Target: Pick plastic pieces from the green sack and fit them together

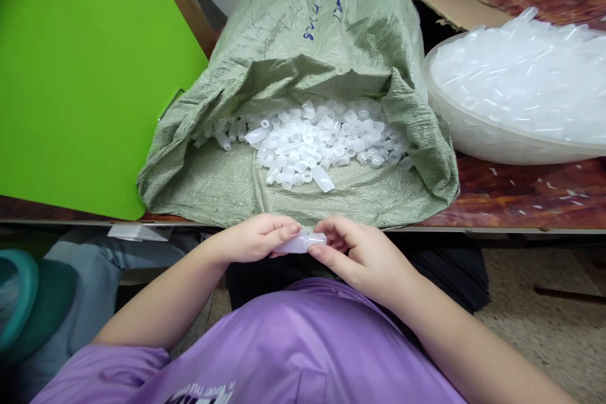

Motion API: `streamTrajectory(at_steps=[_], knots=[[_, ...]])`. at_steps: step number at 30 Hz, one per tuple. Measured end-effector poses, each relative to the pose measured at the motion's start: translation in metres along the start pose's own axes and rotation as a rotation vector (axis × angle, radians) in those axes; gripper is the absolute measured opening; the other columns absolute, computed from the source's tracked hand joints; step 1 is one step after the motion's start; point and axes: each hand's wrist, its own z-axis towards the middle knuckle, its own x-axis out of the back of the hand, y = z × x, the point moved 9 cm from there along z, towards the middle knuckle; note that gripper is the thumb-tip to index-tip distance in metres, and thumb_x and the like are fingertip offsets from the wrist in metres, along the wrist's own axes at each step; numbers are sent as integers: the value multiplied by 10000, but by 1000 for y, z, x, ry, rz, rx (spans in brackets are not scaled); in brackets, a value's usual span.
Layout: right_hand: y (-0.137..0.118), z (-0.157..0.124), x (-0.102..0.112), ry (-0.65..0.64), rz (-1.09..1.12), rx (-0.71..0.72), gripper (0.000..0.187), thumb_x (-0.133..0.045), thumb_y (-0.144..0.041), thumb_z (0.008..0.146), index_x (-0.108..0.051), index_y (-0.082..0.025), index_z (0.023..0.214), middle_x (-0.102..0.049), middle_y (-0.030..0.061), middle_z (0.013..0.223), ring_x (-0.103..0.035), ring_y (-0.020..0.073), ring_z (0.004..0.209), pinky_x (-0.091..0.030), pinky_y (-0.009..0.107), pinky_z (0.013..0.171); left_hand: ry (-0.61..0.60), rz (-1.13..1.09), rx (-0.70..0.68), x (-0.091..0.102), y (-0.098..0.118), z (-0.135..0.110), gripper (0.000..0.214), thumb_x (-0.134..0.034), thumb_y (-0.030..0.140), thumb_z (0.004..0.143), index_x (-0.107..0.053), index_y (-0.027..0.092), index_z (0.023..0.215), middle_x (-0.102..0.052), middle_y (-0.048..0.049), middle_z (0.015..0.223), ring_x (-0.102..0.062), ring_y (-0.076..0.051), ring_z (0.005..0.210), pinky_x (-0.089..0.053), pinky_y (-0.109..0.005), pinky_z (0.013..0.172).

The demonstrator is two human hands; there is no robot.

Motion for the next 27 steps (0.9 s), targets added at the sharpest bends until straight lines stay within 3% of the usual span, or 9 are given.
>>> streamTrajectory(at_steps=[2, 4, 8, 11, 13, 15, 19, 23, 27], knots=[[-1, -4, 2, 39, -28, 31, 215, -526, -370, 847, -584, -201, 968, -660, 15, 745, -611, 121, 608, -497, 216, 547, 56, 12, -3, 5, 0, -1, 423, -316, 492, 890, -435, 164, 650, -418, 44, 578, -396, -80, 543, -340, -208, 556], [-15, -9, 8, 113, -83, 195, 160, -549, -309, 842, -593, -207, 957, -666, 29, 798, -631, 133, 685, -516, 230, 607, 65, 4, -6, 6, 1, -2, 415, -325, 489, 888, -434, 165, 653, -415, 46, 578, -393, -78, 543, -338, -205, 553], [-42, -20, 6, 106, -183, 500, 184, -508, -182, 861, -606, -228, 1009, -671, 66, 979, -637, 162, 894, -520, 266, 757, -34, -54, 66, -2, -6, -1, 477, -279, 545, 881, -445, 162, 650, -430, 39, 554, -399, -81, 510, -332, -209, 516], [-34, -13, 1, 38, -193, 373, 165, -516, -287, 864, -633, -205, 946, -691, 53, 844, -654, 158, 745, -525, 247, 644, -67, -59, 146, -6, -11, -2, 526, -256, 587, 867, -472, 157, 655, -437, 35, 532, -400, -84, 482, -323, -212, 490], [-19, -6, -3, -13, -148, 199, 302, -440, -365, 896, -635, -185, 751, -647, 18, 624, -609, 125, 548, -483, 219, 500, -39, -36, 150, -5, -9, -2, 530, -254, 584, 869, -478, 157, 647, -442, 36, 521, -409, -85, 480, -335, -214, 507], [-7, -3, -6, -26, -110, 99, 417, -354, -401, 923, -612, -178, 684, -612, 10, 567, -578, 114, 496, -459, 216, 464, 2, -20, 137, -4, -7, -1, 524, -253, 575, 873, -471, 161, 638, -450, 36, 515, -418, -87, 482, -345, -217, 525], [-14, -6, -1, 93, -186, 227, 357, -528, -477, 821, -592, -169, 989, -657, 94, 930, -631, 192, 805, -509, 298, 676, 84, -45, 151, -1, -9, -2, 524, -251, 580, 871, -464, 164, 634, -453, 38, 509, -416, -90, 476, -338, -218, 519], [-4, -6, -15, -76, -144, 136, 269, -389, -380, 912, -581, -192, 907, -637, 22, 716, -597, 130, 609, -471, 236, 540, 72, -73, 182, -6, -17, -3, 519, -281, 577, 865, -464, 161, 615, -446, 38, 495, -407, -87, 462, -328, -215, 501], [-14, -6, -11, -10, -190, 227, 284, -478, -420, 859, -557, -170, 968, -637, 72, 849, -599, 169, 720, -474, 279, 616, 97, -151, 238, -11, -28, -5, 527, -269, 592, 862, -479, 160, 646, -443, 39, 481, -389, -84, 432, -308, -211, 463]])
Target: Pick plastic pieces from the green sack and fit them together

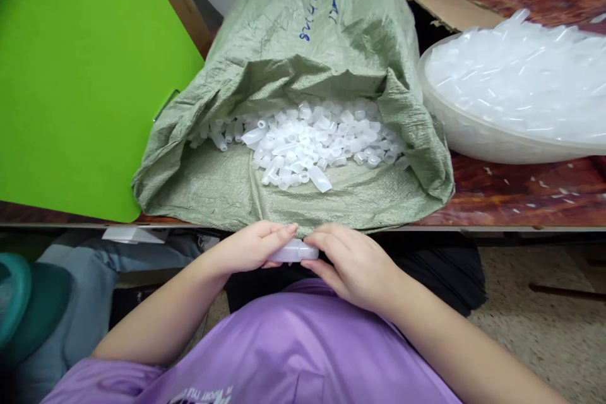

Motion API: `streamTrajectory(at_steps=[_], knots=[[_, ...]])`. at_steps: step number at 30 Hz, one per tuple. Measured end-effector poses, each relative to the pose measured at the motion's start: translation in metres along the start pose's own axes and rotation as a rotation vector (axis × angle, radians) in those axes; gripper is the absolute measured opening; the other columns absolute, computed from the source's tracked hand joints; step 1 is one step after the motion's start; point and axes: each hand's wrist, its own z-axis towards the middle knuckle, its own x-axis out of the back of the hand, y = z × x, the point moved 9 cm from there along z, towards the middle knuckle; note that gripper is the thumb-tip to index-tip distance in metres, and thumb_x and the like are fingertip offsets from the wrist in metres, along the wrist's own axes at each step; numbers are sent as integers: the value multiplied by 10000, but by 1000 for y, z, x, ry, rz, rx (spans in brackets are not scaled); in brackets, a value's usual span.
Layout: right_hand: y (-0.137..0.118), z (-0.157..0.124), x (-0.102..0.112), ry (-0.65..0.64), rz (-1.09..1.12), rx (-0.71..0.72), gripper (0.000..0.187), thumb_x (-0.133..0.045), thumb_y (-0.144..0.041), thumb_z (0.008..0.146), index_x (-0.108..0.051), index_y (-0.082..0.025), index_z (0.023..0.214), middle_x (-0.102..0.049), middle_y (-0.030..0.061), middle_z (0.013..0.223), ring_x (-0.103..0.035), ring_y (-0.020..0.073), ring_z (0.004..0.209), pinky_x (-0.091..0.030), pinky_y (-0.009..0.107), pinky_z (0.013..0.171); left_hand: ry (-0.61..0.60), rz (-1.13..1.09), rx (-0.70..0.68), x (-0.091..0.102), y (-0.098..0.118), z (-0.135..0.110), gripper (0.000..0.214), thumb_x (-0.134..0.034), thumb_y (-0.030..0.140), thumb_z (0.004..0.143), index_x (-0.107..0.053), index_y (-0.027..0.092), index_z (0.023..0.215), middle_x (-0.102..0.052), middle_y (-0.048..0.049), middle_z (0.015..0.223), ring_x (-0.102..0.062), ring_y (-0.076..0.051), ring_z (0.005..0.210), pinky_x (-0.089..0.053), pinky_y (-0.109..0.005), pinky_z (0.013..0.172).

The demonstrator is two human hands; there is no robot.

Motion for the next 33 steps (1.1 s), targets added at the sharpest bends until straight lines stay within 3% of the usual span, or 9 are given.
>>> streamTrajectory(at_steps=[3, 8, 10, 19, 22, 25, 28, 31, 33], knots=[[6, 0, -13, -128, 30, -61, 340, -324, -361, 930, -551, -184, 750, -558, 10, 615, -524, 122, 547, -421, 243, 518, 3, -36, -4, -6, -3, -1, 530, -286, 590, 860, -468, 156, 618, -446, 36, 480, -383, -76, 429, -307, -206, 461], [-10, 2, -7, -29, -38, 121, 277, -447, -393, 876, -534, -154, 987, -601, 78, 843, -566, 169, 745, -450, 282, 641, 8, -184, 60, -8, -12, -3, 512, -334, 601, 839, -497, 148, 666, -426, 46, 483, -359, -64, 408, -288, -193, 423], [-13, 4, -10, -50, -81, 130, 227, -452, -352, 878, -537, -156, 954, -584, 48, 748, -548, 152, 662, -430, 268, 597, 9, -250, 83, -9, -17, -4, 511, -347, 604, 831, -498, 145, 666, -416, 48, 486, -338, -58, 400, -286, -190, 416], [18, 8, -41, -201, 270, -274, 227, -457, -385, 859, -551, -183, 819, -554, -12, 654, -497, 105, 557, -392, 217, 520, 262, -115, 30, -1, -39, -6, 489, -317, 574, 850, -414, 166, 598, -369, 45, 503, -333, -75, 457, -272, -211, 460], [21, 11, -46, -340, 219, -282, 243, -478, -400, 848, -585, -191, 909, -605, 3, 720, -537, 120, 601, -406, 226, 539, 194, -38, 55, -6, -50, -3, 519, -273, 585, 857, -456, 162, 617, -410, 38, 501, -365, -84, 452, -296, -218, 476], [28, 31, -13, -171, 35, -247, 314, -474, -434, 847, -591, -189, 1004, -622, 40, 809, -569, 152, 680, -433, 257, 594, 72, 71, 111, -14, -65, 7, 596, -212, 588, 866, -540, 145, 639, -493, 7, 504, -435, -106, 459, -367, -238, 536], [37, 60, 23, 74, -302, -203, 277, -455, -374, 863, -621, -173, 954, -613, 81, 850, -569, 215, 819, -437, 327, 731, 63, 233, 137, -15, -75, 19, 550, -225, 503, 894, -626, 128, 919, -664, -68, 768, -589, -168, 669, -428, -267, 694], [49, 88, 22, 92, -558, -187, 283, -505, -350, 830, -626, -156, 995, -601, 125, 927, -533, 281, 927, -415, 383, 806, 93, 481, 203, -9, -75, 24, 495, -339, 459, 873, -524, 124, 1187, -602, -136, 1162, -579, -244, 1013, -408, -309, 855], [57, 101, 12, 63, -628, -196, 320, -535, -363, 805, -619, -151, 1030, -587, 144, 967, -516, 307, 950, -420, 394, 793, 65, 581, 183, -8, -63, 20, 499, -393, 465, 853, -518, 127, 1198, -572, -146, 1214, -561, -261, 1060, -404, -321, 879]])
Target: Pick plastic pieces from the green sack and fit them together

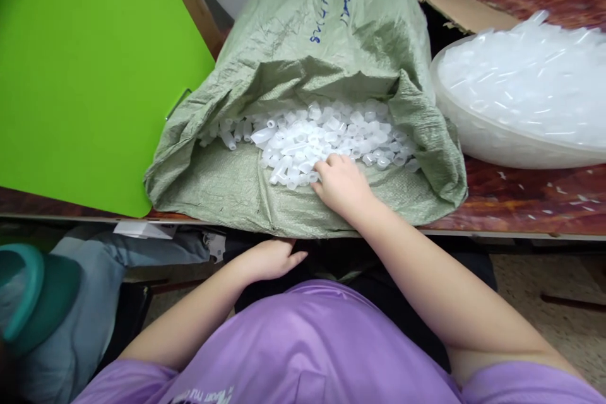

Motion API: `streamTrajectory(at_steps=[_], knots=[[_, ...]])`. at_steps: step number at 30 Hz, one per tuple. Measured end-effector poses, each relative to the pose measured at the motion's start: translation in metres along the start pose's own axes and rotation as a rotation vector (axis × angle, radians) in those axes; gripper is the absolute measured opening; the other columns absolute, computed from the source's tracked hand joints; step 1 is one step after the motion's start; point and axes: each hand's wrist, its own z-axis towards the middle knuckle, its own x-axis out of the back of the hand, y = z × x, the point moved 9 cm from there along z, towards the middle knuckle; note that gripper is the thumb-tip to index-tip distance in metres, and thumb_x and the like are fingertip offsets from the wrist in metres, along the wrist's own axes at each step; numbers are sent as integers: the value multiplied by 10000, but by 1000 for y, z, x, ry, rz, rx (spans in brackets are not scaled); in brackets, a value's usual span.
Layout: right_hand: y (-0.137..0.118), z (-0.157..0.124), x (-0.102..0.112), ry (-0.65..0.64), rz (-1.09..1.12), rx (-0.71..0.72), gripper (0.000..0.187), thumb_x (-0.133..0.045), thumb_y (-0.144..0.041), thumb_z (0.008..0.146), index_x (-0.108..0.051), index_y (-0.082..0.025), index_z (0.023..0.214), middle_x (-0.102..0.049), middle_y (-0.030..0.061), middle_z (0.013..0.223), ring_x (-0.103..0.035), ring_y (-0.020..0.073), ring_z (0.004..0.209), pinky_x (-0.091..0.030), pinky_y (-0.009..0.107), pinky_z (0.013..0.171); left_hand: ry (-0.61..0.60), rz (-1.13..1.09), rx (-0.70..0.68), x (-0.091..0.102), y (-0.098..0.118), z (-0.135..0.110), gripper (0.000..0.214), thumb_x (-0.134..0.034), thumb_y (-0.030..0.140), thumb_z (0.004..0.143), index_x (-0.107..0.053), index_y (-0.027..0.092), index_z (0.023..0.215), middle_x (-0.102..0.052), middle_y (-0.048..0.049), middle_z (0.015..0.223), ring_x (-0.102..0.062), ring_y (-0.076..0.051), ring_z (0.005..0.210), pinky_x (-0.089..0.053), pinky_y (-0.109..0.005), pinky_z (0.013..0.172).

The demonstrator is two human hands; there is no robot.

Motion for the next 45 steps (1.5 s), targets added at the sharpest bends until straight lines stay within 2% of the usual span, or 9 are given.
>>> streamTrajectory(at_steps=[4, 6, 11, 15, 22, 30, 36, 41, 45], knots=[[-5, 8, -8, 19, 5, 12, 293, -563, -335, 777, -613, -137, 988, -579, 154, 981, -509, 312, 966, -422, 405, 801, -114, -165, -259, 21, 37, -24, 376, -367, 436, 878, -619, 193, 1017, -674, -42, 1016, -620, -168, 869, -445, -247, 767], [1, 2, -1, 63, 116, -9, 265, -575, -317, 764, -595, -136, 956, -596, 137, 959, -529, 293, 952, -427, 397, 805, 1, -253, -281, 46, 45, -28, 360, -339, 402, 894, -625, 188, 934, -684, -20, 909, -610, -137, 777, -446, -225, 710], [48, -37, 18, 237, 637, -203, 339, -568, -410, 787, -513, -202, 1049, -603, 33, 851, -583, 166, 710, -468, 299, 659, 458, -42, -107, 99, 51, -2, 373, -313, 391, 894, -618, 175, 891, -662, -68, 878, -595, -194, 779, -432, -285, 693], [64, -73, 31, 381, 634, -225, 344, -533, -423, 824, -537, -226, 1105, -551, 28, 824, -534, 158, 692, -461, 313, 678, 453, 48, 66, 107, 67, 41, 473, -336, 490, 871, -633, 129, 948, -661, -137, 913, -613, -254, 847, -441, -328, 716], [64, -100, 25, 378, 594, -213, 381, -498, -377, 853, -504, -204, 1192, -527, 45, 848, -523, 170, 733, -463, 329, 706, 433, 67, 255, 125, 72, 77, 572, -361, 564, 841, -647, 75, 925, -648, -195, 932, -606, -295, 907, -449, -371, 756], [66, -95, 19, 377, 641, -189, 277, -537, -353, 837, -577, -197, 1062, -533, 61, 923, -551, 167, 807, -479, 334, 777, 539, 176, 203, 120, 61, 37, 277, -445, 291, 802, -557, 116, 986, -627, -153, 947, -611, -273, 876, -462, -342, 719], [58, -89, 10, 361, 1026, -204, 321, -590, -363, 808, -551, -211, 1088, -564, 55, 981, -583, 153, 836, -512, 324, 774, 529, 188, -105, 102, 84, -2, 233, -398, 188, 765, -524, 160, 959, -605, -107, 987, -565, -254, 924, -426, -342, 798], [30, -94, 35, 259, 943, 64, 225, -626, -268, 786, -623, -243, 1010, -615, 43, 933, -608, 167, 842, -527, 296, 716, 366, -22, -164, 88, 82, -14, 88, -435, 214, 708, -516, 189, 730, -579, -35, 710, -536, -185, 670, -397, -273, 595], [-3, -111, 58, 161, 772, 376, 267, -578, -155, 815, -623, -261, 1056, -670, 31, 984, -631, 142, 908, -523, 247, 784, 3, -314, -208, 64, 74, -13, 79, -457, 181, 609, -512, 188, 665, -512, 17, 580, -463, -120, 535, -327, -222, 470]])
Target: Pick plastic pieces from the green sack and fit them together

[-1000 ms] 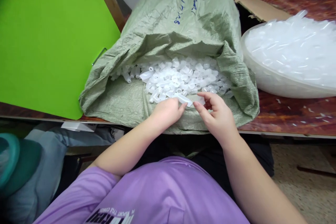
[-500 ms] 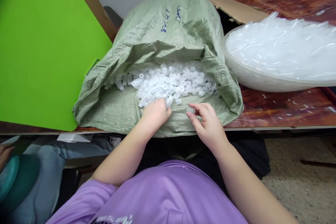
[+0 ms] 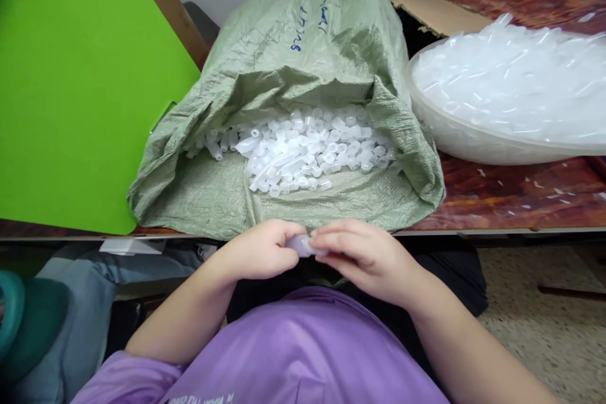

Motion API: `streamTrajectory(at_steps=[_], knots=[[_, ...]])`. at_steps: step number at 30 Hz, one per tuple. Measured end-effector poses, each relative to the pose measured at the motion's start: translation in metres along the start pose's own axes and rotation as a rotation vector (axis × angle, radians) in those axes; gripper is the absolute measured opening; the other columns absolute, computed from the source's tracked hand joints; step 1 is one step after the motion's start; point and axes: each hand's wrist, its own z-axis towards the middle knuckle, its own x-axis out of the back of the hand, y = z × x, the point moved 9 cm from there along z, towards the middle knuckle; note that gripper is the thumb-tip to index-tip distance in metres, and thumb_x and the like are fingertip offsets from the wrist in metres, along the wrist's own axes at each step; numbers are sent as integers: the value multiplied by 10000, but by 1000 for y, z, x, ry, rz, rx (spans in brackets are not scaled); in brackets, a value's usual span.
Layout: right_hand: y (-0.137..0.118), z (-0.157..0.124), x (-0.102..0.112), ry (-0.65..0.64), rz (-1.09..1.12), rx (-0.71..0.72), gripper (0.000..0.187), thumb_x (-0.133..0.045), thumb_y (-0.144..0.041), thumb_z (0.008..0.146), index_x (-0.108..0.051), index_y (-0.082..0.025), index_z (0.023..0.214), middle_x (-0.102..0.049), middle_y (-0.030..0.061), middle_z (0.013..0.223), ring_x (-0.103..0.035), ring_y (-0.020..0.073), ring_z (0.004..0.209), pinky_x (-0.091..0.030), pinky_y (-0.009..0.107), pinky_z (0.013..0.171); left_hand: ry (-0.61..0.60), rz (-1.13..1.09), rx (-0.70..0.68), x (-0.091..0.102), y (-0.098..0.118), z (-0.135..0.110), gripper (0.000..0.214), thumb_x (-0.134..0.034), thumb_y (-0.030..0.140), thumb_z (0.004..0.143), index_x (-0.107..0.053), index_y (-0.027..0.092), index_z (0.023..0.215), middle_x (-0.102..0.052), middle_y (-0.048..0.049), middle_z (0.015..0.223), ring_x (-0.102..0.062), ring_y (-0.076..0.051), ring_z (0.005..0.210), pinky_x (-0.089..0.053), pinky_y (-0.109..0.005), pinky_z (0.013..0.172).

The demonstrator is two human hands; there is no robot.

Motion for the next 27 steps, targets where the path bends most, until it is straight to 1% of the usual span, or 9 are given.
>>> streamTrajectory(at_steps=[5, 7, 10, 12, 14, 17, 19, 23, 27], knots=[[-49, -4, -25, -312, -203, 260, 277, -426, -146, 902, -611, -202, 1101, -665, 49, 1098, -601, 159, 1031, -512, 265, 852, -711, -421, 97, -60, -23, -7, 124, -480, 141, 445, -516, 173, 559, -465, 34, 464, -355, -84, 379, -224, -202, 347], [-60, -7, -35, -396, -262, 341, 288, -397, -136, 909, -619, -203, 1080, -659, 43, 1115, -585, 171, 1059, -511, 285, 856, -882, -523, 133, -76, -31, -10, 133, -472, 136, 417, -532, 169, 531, -474, 21, 439, -346, -93, 345, -195, -201, 317], [-61, -7, -43, -465, -218, 347, 282, -402, -140, 907, -615, -220, 1074, -663, 43, 1095, -591, 161, 1033, -503, 286, 840, -1011, -584, 189, -93, -41, -13, 159, -467, 126, 381, -564, 159, 503, -494, -2, 417, -353, -115, 322, -193, -210, 284], [-49, -5, -49, -501, -143, 237, 230, -441, -212, 905, -615, -219, 1055, -687, 40, 985, -630, 147, 903, -502, 258, 757, -1051, -602, 201, -99, -42, -15, 166, -466, 120, 367, -571, 155, 491, -490, -6, 405, -345, -118, 313, -191, -213, 271], [-26, -4, -53, -503, -125, 36, 225, -472, -345, 888, -646, -203, 908, -681, 22, 767, -624, 128, 666, -464, 227, 584, -1025, -643, 178, -98, -38, -15, 177, -464, 117, 365, -573, 151, 501, -480, -3, 400, -336, -109, 307, -187, -210, 269], [9, -5, -52, -436, -238, -246, 443, -391, -453, 893, -586, -187, 597, -569, 11, 517, -514, 113, 468, -347, 236, 458, -824, -717, 140, -85, -36, -3, 189, -450, 118, 369, -558, 144, 523, -490, 1, 409, -338, -94, 300, -201, -200, 269], [20, -7, -49, -405, -244, -335, 457, -360, -440, 906, -578, -185, 594, -564, 20, 538, -510, 120, 496, -353, 238, 478, -714, -750, 152, -78, -41, 3, 191, -446, 123, 368, -548, 138, 528, -511, -4, 418, -353, -95, 292, -214, -196, 263], [20, -7, -45, -372, -44, -318, 280, -463, -389, 880, -605, -195, 1024, -632, 52, 836, -584, 145, 732, -462, 252, 632, -735, -796, 171, -79, -44, 2, 199, -454, 133, 364, -552, 131, 537, -527, -17, 424, -365, -107, 279, -208, -199, 253], [-4, -4, -41, -430, 71, -96, 273, -448, -249, 900, -571, -237, 1142, -628, 62, 996, -595, 135, 875, -482, 246, 748, -818, -828, 147, -83, -36, -4, 198, -460, 133, 368, -557, 132, 542, -497, -13, 415, -333, -103, 278, -190, -210, 254]])
